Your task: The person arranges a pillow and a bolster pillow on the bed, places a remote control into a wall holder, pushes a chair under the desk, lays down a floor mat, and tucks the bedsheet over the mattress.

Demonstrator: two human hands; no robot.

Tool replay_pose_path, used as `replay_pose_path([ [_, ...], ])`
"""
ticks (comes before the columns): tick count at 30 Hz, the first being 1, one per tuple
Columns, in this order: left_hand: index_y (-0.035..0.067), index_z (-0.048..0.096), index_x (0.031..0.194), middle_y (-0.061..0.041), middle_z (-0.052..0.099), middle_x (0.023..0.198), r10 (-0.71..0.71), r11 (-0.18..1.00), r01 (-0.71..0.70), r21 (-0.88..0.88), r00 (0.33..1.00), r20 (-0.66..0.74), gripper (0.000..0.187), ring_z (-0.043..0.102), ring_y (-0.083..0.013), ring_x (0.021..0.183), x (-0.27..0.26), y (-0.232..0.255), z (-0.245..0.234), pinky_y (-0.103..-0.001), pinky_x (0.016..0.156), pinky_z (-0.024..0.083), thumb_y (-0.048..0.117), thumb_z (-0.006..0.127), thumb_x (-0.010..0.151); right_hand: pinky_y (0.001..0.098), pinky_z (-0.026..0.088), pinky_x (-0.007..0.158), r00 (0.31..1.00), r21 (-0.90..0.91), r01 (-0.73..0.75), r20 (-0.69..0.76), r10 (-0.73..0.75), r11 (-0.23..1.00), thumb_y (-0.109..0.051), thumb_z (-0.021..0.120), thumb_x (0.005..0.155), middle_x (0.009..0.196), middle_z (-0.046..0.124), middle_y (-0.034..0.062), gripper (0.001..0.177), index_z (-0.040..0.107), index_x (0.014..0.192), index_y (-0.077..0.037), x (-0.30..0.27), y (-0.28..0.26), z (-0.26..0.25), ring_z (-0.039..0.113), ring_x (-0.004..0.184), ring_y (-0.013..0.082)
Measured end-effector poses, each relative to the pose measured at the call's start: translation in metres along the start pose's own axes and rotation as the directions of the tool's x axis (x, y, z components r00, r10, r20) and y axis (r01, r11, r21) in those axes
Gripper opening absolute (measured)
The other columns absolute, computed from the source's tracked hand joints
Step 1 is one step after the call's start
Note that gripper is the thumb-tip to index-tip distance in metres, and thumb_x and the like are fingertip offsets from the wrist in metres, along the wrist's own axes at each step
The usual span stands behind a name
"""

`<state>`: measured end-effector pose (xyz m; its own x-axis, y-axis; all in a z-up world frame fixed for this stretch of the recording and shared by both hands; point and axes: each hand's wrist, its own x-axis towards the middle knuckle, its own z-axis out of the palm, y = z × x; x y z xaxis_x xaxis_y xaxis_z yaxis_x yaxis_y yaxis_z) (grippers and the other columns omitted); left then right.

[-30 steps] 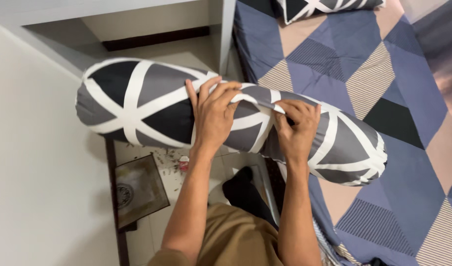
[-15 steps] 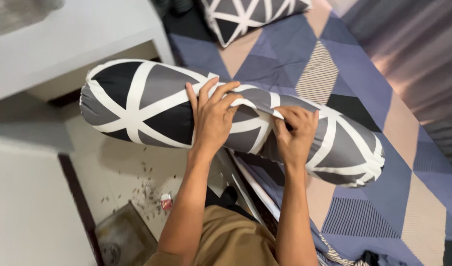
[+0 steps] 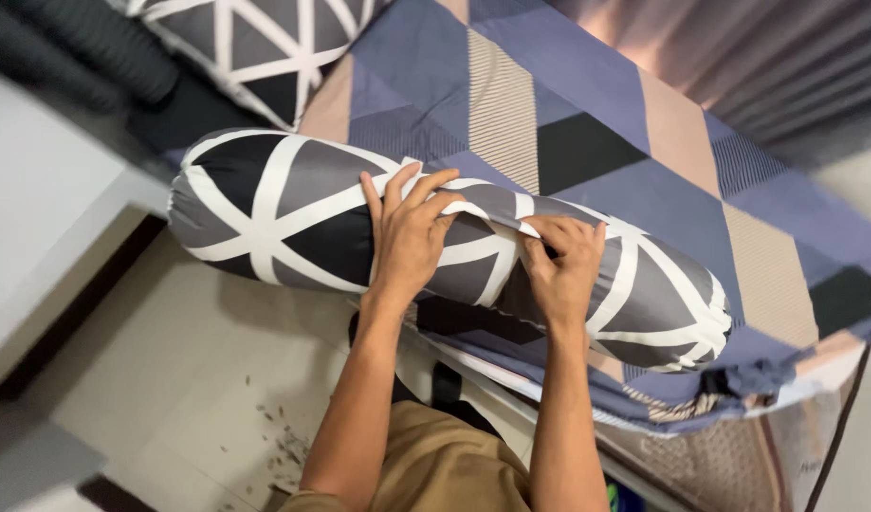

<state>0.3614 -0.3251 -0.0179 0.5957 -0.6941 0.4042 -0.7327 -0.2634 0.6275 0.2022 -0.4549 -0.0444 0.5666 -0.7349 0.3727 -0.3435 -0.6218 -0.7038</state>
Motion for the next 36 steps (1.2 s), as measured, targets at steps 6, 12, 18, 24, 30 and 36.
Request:
replay_pose_path([
  [6, 0.016, 0.078, 0.106, 0.005, 0.068, 0.131, 0.083, 0.993, -0.071, -0.089, 0.986, 0.143, 0.022, 0.046, -0.0334, 0.138, 0.054, -0.042, 0.033, -0.073, 0.121, 0.003, 0.007, 0.072, 0.087, 0.0625, 0.021, 0.123, 0.989, -0.116, -0.129, -0.081, 0.120, 0.985, -0.013, 0.074, 0.090, 0.108, 0.076, 0.0012, 0.012, 0.080, 0.100, -0.014, 0.028, 0.018, 0.031, 0.062, 0.113, 0.0257],
  [12, 0.017, 0.078, 0.110, 0.006, 0.068, 0.132, 0.149, 0.977, -0.104, -0.187, 0.958, 0.246, 0.024, 0.046, -0.0323, 0.137, 0.110, -0.100, 0.072, -0.073, 0.120, 0.002, 0.007, 0.070, 0.089, 0.0628, 0.021, 0.121, 0.988, -0.216, -0.136, -0.100, 0.116, 0.967, -0.012, 0.073, 0.090, 0.114, 0.075, 0.0014, 0.016, 0.081, 0.105, -0.014, 0.068, 0.048, 0.073, 0.060, 0.117, 0.0277],
  [18, 0.018, 0.079, 0.108, 0.007, 0.069, 0.129, 0.159, 0.970, -0.094, -0.222, 0.942, 0.296, 0.021, 0.046, -0.0311, 0.137, 0.166, -0.133, 0.113, -0.073, 0.120, 0.001, 0.009, 0.069, 0.091, 0.0611, 0.023, 0.122, 0.981, -0.240, -0.169, -0.133, 0.140, 0.956, -0.012, 0.074, 0.092, 0.115, 0.075, -0.0009, 0.013, 0.080, 0.104, -0.014, 0.117, 0.073, 0.102, 0.061, 0.118, 0.0261],
  [24, 0.017, 0.079, 0.109, 0.007, 0.069, 0.129, 0.222, 0.961, -0.153, -0.230, 0.922, 0.316, 0.022, 0.046, -0.0321, 0.136, 0.215, -0.154, 0.150, -0.074, 0.119, 0.000, 0.011, 0.069, 0.090, 0.0604, 0.023, 0.122, 0.973, -0.259, -0.201, -0.167, 0.162, 0.945, -0.009, 0.074, 0.088, 0.118, 0.074, -0.0015, 0.020, 0.080, 0.107, -0.016, 0.159, 0.097, 0.120, 0.059, 0.120, 0.0259],
  [30, 0.016, 0.079, 0.112, 0.004, 0.067, 0.133, 0.249, 0.963, -0.196, -0.183, 0.910, 0.332, 0.022, 0.045, -0.0339, 0.140, 0.243, -0.197, 0.200, -0.074, 0.120, 0.003, 0.014, 0.069, 0.092, 0.0633, 0.024, 0.118, 0.983, -0.341, -0.154, -0.144, 0.111, 0.927, -0.009, 0.075, 0.088, 0.121, 0.074, -0.0010, 0.023, 0.081, 0.108, -0.018, 0.186, 0.153, 0.153, 0.059, 0.120, 0.0277],
  [36, 0.022, 0.058, 0.141, -0.010, 0.028, 0.163, 0.131, 0.973, -0.211, 0.096, 0.842, 0.523, 0.050, 0.013, -0.0491, 0.149, 0.233, -0.270, 0.248, -0.080, 0.111, 0.001, 0.032, 0.069, 0.093, 0.0705, 0.023, 0.109, 0.941, -0.441, -0.258, 0.089, 0.328, 0.860, -0.026, 0.079, 0.085, 0.155, 0.047, 0.0154, 0.054, 0.065, 0.138, -0.026, 0.167, 0.212, 0.225, 0.035, 0.142, 0.0469],
])
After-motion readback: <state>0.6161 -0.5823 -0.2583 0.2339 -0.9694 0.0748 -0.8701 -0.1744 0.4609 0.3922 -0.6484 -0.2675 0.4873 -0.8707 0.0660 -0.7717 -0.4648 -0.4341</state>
